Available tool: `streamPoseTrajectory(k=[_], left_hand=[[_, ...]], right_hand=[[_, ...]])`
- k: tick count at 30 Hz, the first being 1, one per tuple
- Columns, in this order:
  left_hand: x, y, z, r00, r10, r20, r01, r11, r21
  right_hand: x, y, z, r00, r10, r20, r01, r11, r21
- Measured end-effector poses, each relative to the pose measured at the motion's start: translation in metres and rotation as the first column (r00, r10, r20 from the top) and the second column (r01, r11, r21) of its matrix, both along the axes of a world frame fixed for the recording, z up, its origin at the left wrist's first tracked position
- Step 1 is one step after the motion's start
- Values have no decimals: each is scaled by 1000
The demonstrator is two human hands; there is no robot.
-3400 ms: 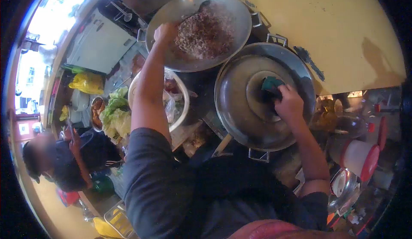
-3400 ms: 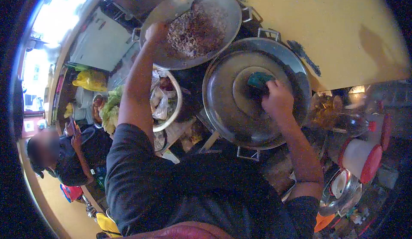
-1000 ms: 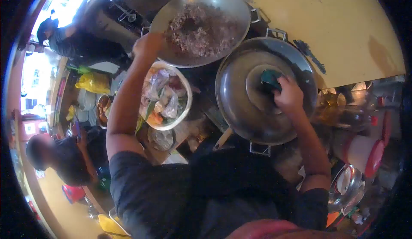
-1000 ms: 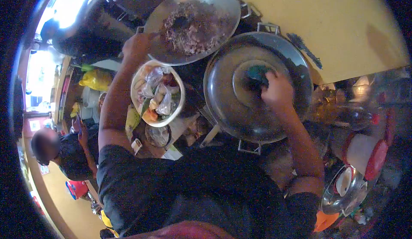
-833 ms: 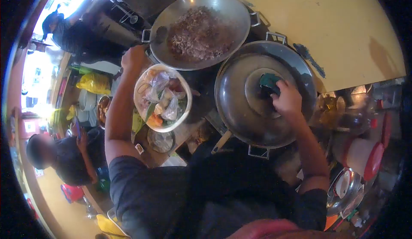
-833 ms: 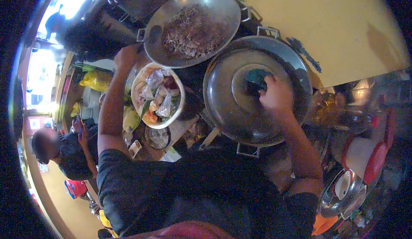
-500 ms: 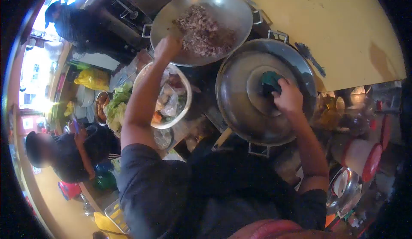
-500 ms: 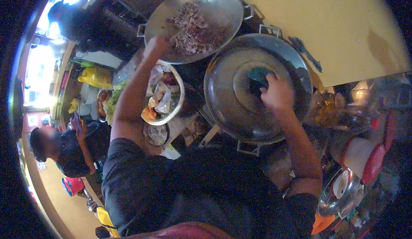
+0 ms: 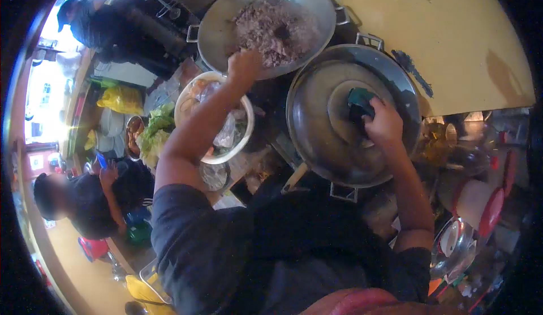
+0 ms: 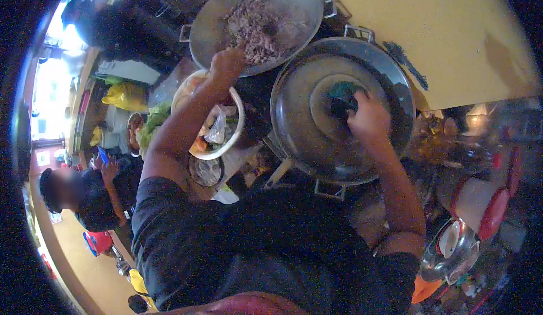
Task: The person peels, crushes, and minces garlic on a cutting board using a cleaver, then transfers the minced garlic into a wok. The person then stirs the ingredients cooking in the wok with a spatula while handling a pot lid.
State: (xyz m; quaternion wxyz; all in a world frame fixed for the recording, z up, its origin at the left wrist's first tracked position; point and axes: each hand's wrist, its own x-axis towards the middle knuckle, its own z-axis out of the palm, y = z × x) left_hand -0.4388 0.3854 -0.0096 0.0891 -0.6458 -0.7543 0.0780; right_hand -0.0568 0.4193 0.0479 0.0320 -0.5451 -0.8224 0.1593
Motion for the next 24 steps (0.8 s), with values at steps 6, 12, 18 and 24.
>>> streamPoseTrajectory(k=[6,12,18,24], left_hand=[[-61,40,63,971,-24,-237,15,999,-41],[-77,-7,133,963,115,-242,-134,989,-62],[-115,-72,71,984,177,-24,-177,947,-267],[-50,-53,59,915,-291,280,337,933,-129]], right_hand=[[4,3,0,997,72,-20,-72,997,25],[5,1,-1,992,107,-70,-103,993,50],[11,3,-10,988,114,-105,-106,991,78],[6,6,-20,994,74,-74,-66,992,108]])
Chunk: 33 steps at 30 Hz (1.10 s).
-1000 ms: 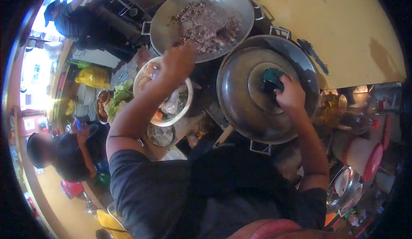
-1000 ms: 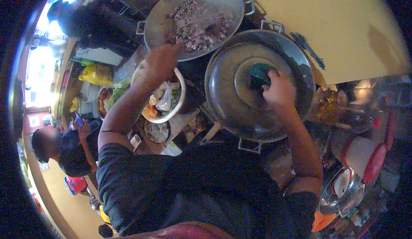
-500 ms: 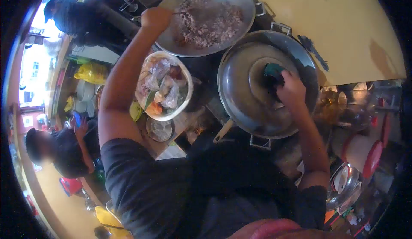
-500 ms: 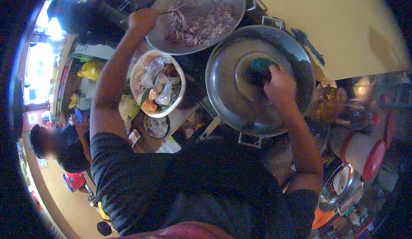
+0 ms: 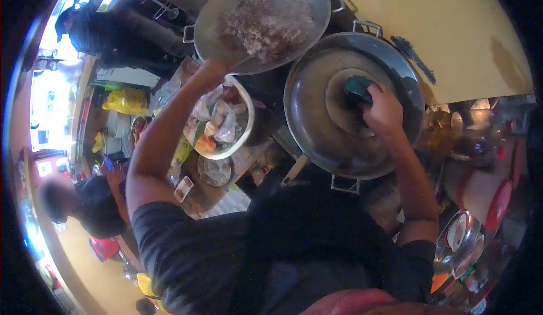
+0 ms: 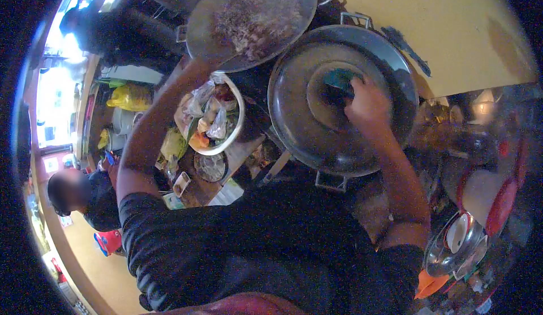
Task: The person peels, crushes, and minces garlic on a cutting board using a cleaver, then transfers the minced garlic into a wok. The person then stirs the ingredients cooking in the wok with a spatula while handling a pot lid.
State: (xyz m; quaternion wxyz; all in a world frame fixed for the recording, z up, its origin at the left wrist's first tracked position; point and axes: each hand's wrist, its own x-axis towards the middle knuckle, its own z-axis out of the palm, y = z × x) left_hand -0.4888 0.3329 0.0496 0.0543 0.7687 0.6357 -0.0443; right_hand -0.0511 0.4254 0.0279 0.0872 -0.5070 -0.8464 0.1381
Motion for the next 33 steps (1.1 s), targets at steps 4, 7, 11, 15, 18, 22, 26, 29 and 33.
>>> streamPoseTrajectory(k=[4,7,11,15,18,22,26,29,33], left_hand=[[3,84,-43,930,331,-157,-338,941,-19],[27,102,1,797,601,-70,-593,799,100],[48,84,56,872,405,-275,-350,908,229],[65,47,48,899,360,-248,-295,918,266],[65,36,-8,915,273,-296,-221,955,196],[34,61,-58,880,317,-354,-208,927,314],[33,83,8,839,300,-455,-260,954,149],[29,72,76,761,433,-483,-411,898,159],[-35,43,78,779,456,-431,-470,879,81]], right_hand=[[-1,-1,20,998,42,47,-37,994,-99],[-1,1,21,997,49,57,-41,990,-133],[3,-1,11,999,32,7,-31,996,-89],[-1,-3,14,1000,9,-21,-9,999,-35],[-3,-2,14,999,-17,27,18,999,-45],[-8,-5,20,992,-76,98,85,992,-96],[2,0,8,999,-18,27,18,1000,-1],[5,-5,-1,999,22,-32,-20,998,52],[0,-1,5,1000,27,4,-27,999,34]])
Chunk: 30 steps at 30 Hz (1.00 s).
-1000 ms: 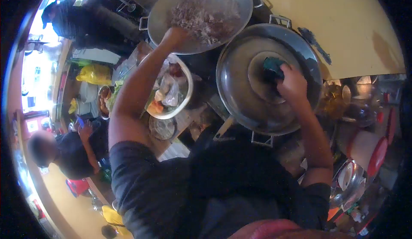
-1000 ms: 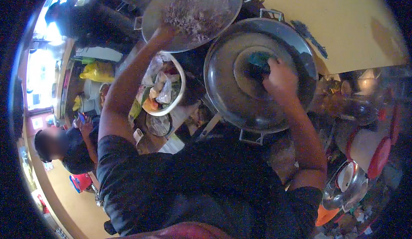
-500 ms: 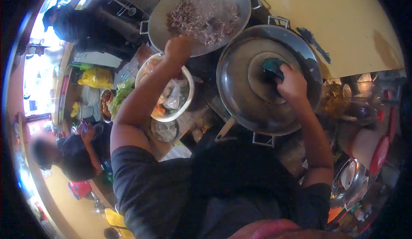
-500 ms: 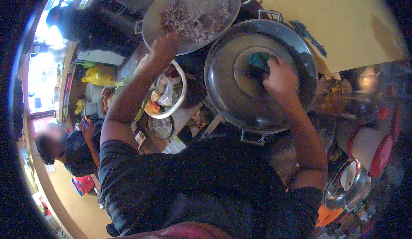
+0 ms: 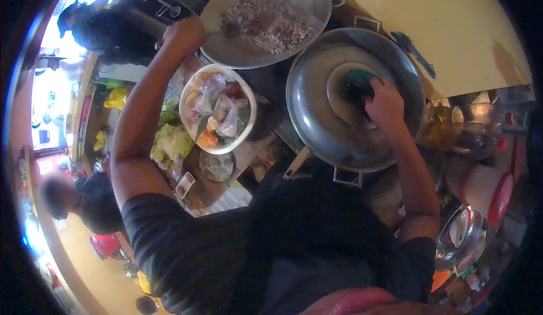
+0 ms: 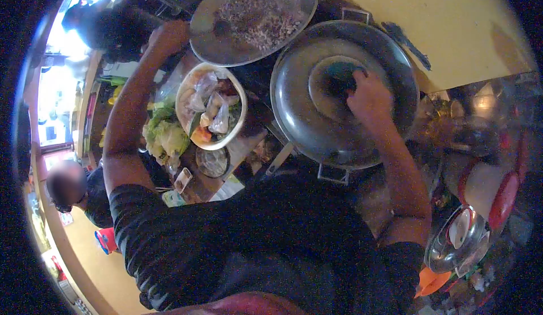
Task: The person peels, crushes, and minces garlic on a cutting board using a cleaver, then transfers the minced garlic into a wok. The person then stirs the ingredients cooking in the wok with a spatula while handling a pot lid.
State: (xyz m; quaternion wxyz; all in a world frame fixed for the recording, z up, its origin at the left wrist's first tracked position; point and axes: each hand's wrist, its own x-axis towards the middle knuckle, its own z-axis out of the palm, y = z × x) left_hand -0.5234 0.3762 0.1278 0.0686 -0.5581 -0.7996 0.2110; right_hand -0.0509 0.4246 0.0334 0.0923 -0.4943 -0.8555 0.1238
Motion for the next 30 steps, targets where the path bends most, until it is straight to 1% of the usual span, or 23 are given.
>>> streamPoseTrajectory(k=[1,2,3,4,6,8,9,10,12,13,14,16,17,18,19,20,21,22,23,25,26,28,30], left_hand=[[-16,-3,-10,999,-25,30,26,999,-34],[-17,-7,-10,999,-31,27,32,999,-35],[-14,-16,-9,970,-151,193,190,960,-207],[-9,-24,-12,899,-227,373,361,868,-342],[2,-29,-41,762,-28,647,250,934,-254],[22,-29,-72,511,124,851,78,979,-190],[49,-27,-75,76,293,953,-267,927,-263],[40,-12,-110,347,-136,928,54,991,126],[61,19,-117,227,-130,965,-97,983,155],[72,28,-106,2,82,997,-298,951,-78],[82,36,-94,-239,212,948,-482,821,-305],[64,70,-109,-111,330,937,-677,666,-315],[46,66,-115,-113,333,936,-674,666,-319],[15,54,-116,421,-205,884,-185,934,305],[-1,52,-113,461,-795,394,536,603,590],[1,54,-105,460,-800,386,543,597,591],[7,49,-92,761,-458,459,312,880,359],[11,43,-78,913,-22,408,-30,992,119],[23,30,-60,917,-21,399,-30,992,121],[57,5,-32,989,-10,147,-14,987,162],[67,3,-31,989,-13,146,-10,987,160],[85,1,-35,999,0,37,-4,992,123],[100,3,-41,998,-20,59,11,987,160]], right_hand=[[-1,1,3,997,-15,81,20,998,-62],[-1,0,3,997,-21,77,26,998,-63],[0,-1,2,998,-27,55,30,998,-52],[1,-2,1,999,-31,36,33,999,-41],[5,-1,-4,1000,-5,17,6,999,-37],[7,1,-8,999,39,1,-39,999,-22],[7,2,-9,999,38,-13,-38,999,-12],[5,3,-9,999,40,-28,-40,999,-2],[-3,1,4,1000,11,2,-11,999,-44],[-5,-1,9,999,-31,36,34,995,-96],[-5,-2,11,999,-25,42,29,995,-96],[-3,-1,13,997,-31,66,40,991,-129],[-1,-2,13,997,-33,69,42,990,-132],[-1,-3,12,997,-31,67,39,991,-125],[-2,-1,12,998,-30,60,36,993,-112],[-1,0,12,998,-34,53,40,994,-105],[-1,-2,12,999,-29,45,34,995,-96],[-1,-2,12,999,-22,36,25,996,-86],[-4,-3,13,999,-20,25,22,996,-85],[-6,-4,18,996,-61,72,71,987,-142],[-6,-3,15,995,-65,71,75,987,-144],[-2,-3,7,999,-17,48,21,997,-69],[-4,-3,14,997,-19,70,26,995,-97]])
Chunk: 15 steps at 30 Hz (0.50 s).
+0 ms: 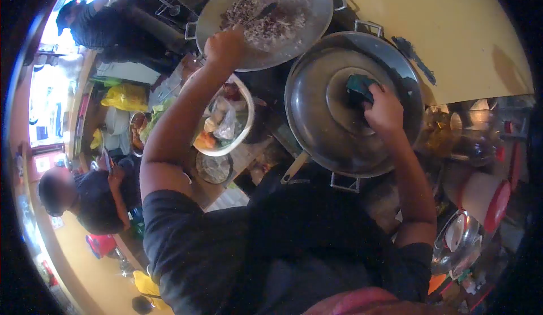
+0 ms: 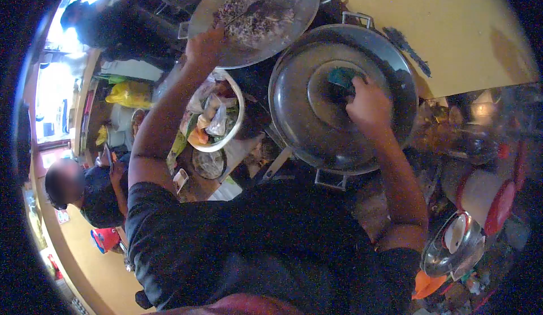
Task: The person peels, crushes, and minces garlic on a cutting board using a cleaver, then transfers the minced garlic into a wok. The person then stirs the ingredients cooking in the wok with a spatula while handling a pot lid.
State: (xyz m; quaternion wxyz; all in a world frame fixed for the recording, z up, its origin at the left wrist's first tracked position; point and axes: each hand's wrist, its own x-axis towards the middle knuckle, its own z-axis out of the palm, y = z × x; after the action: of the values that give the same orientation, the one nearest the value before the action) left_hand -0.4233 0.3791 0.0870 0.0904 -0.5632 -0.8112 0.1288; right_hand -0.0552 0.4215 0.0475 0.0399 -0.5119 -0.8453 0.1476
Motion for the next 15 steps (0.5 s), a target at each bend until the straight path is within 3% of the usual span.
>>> streamPoseTrajectory(k=[2,4,7,10,12,14,15], left_hand=[[14,7,-5,1000,-15,19,14,999,43],[27,15,-11,978,-48,203,51,999,-12],[32,38,-57,974,-174,147,166,984,63],[16,36,-62,988,-110,112,113,993,-24],[-2,35,-51,990,-92,109,101,991,-84],[-5,34,-31,992,-106,69,109,993,-38],[12,33,-15,992,-18,122,9,997,76]], right_hand=[[-1,1,3,1000,0,19,0,1000,-24],[-1,2,-3,1000,9,-8,-9,1000,26],[2,3,-4,1000,26,16,-27,999,42],[2,2,-1,1000,18,-19,-18,1000,-2],[5,4,-10,1000,25,-6,-25,1000,1],[6,7,-11,1000,27,3,-27,1000,12],[2,6,-7,1000,-3,18,3,1000,0]])
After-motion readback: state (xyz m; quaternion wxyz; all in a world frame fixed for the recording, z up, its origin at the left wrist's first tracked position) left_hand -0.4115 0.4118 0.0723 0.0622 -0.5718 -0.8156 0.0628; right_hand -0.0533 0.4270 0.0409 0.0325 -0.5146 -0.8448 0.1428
